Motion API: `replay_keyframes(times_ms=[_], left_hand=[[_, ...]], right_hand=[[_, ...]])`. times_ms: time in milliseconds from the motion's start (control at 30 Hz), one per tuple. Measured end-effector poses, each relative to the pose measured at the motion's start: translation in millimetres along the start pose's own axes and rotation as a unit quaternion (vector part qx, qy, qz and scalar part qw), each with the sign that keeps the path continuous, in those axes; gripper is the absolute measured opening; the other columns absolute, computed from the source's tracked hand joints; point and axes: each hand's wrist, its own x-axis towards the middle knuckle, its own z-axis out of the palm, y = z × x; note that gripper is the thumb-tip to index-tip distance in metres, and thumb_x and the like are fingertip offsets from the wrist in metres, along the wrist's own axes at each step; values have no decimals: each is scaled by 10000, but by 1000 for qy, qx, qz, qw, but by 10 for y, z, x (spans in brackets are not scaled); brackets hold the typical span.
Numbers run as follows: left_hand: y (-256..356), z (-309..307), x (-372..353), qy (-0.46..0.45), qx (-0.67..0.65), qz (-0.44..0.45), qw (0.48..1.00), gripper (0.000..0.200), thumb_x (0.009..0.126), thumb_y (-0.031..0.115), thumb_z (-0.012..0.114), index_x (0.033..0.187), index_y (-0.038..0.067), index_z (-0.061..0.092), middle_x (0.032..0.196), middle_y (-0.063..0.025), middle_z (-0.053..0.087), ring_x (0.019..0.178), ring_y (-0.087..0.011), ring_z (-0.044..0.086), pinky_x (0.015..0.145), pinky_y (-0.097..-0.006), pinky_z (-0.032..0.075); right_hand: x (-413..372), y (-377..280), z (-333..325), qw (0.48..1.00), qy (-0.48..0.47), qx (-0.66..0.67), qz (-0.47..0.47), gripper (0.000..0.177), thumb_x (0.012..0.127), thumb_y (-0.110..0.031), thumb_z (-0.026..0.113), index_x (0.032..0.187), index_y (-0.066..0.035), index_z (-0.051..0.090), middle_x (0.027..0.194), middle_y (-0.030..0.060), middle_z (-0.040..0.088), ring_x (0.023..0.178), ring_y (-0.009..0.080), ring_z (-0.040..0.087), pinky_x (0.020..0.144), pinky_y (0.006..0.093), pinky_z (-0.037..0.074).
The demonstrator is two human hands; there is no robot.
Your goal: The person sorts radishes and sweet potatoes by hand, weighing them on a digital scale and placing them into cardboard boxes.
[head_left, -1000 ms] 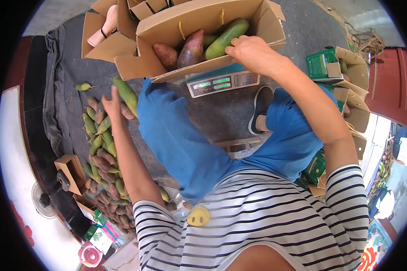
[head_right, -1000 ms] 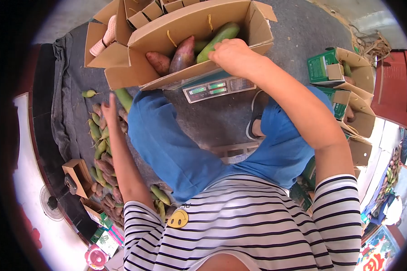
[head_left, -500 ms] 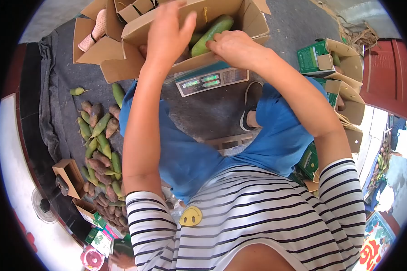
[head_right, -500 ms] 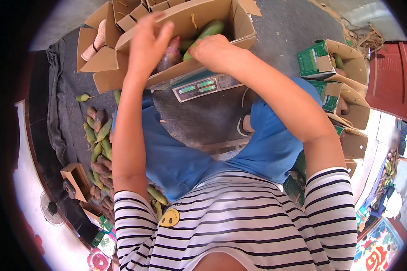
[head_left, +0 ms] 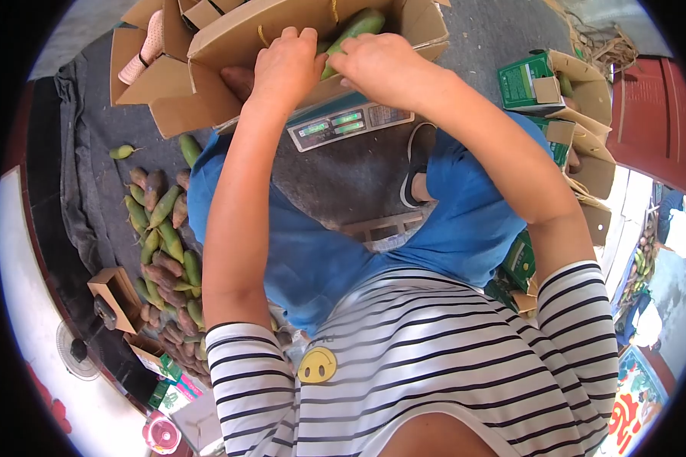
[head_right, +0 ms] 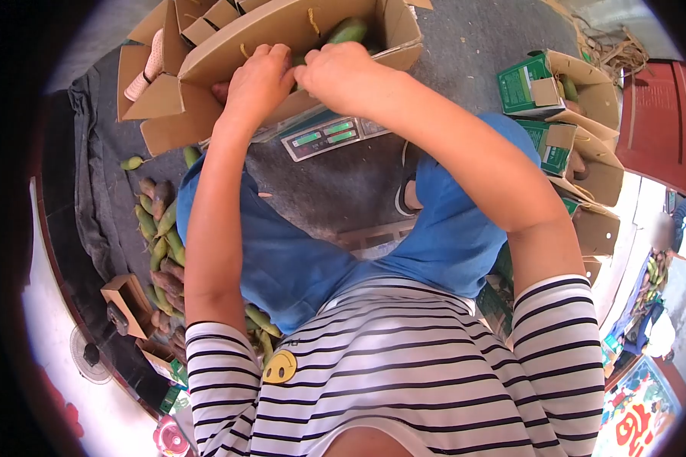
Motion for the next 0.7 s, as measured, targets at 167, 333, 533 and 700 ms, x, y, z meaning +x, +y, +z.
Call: replay_keyframes(times_ms=[167,333,533,700], left_hand=[[-65,21,-37,-7,3,-17,1000,277,839,259,615,1000,39,563,993,-172,589,918,-358,602,749,-473,490],[-80,62,-33,-5,23,-38,999,276,834,266,613,1000,50,573,996,-162,593,926,-342,607,756,-476,484],[-43,33,-49,-1,40,-30,999,281,822,266,635,985,48,564,969,-159,583,906,-333,613,726,-474,485],[-23,40,-70,5,52,-45,998,328,797,261,656,1027,49,556,988,-157,562,910,-332,604,744,-465,481]], right_hand=[[57,211,-261,997,39,43,55,218,845,-248,600,998,-94,599,925,99,637,864,294,623,698,400,515],[-10,104,-1291,866,287,409,38,296,911,-269,549,1037,-3,586,825,129,644,747,143,621,646,297,493],[-442,-161,-2285,777,407,446,-178,308,915,-284,531,1046,-11,584,853,123,643,766,147,620,660,297,493],[-786,-228,-2679,760,442,416,-233,318,918,-297,516,1054,-17,583,877,118,642,782,150,620,671,296,493]])
